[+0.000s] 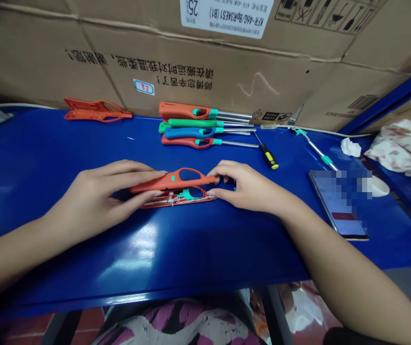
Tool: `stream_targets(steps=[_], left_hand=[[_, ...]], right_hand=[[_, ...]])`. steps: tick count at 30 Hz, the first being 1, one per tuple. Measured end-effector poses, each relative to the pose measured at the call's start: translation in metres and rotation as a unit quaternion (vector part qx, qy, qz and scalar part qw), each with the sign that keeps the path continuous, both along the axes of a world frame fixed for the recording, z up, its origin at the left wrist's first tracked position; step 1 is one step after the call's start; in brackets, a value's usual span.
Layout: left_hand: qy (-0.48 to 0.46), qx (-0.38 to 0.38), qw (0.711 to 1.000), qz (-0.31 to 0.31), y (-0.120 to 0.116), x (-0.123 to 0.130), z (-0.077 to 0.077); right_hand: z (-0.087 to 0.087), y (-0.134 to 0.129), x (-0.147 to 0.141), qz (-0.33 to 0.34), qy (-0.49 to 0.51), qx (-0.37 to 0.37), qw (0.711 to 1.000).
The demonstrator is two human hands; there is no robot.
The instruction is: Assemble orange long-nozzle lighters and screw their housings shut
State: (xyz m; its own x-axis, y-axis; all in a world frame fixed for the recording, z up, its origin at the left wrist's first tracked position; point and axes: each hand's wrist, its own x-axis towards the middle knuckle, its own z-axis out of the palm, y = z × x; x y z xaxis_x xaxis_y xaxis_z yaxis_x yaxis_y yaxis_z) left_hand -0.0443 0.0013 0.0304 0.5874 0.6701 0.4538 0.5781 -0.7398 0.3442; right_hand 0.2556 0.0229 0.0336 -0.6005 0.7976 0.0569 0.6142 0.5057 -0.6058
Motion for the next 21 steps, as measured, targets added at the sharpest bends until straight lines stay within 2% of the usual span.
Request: stream_targets(steps=[5,15,17,21], left_hand=[[0.01,0.031,0.999,0.027,0.0,0.002,0.001],[0.009,0.003,1.0,0.026,-0.001,0.003,-0.003],[0.01,-0.002,1.0,0.027,-0.001,0.003,-0.003],[0.01,-0.023,1.0,0.005,-0.003,0.004,-0.002]], right_hand=[[-0.001,0.002,-0.003,-0.028,-0.005,-0.065,0.997],[-0.001,-0.001,-0.005,-0.042,0.0,-0.042,0.998],[0.003,-0.004,-0.005,-0.036,0.025,-0.023,0.999],[0.011,-0.016,-0.011,0.014,0.06,0.071,0.996]])
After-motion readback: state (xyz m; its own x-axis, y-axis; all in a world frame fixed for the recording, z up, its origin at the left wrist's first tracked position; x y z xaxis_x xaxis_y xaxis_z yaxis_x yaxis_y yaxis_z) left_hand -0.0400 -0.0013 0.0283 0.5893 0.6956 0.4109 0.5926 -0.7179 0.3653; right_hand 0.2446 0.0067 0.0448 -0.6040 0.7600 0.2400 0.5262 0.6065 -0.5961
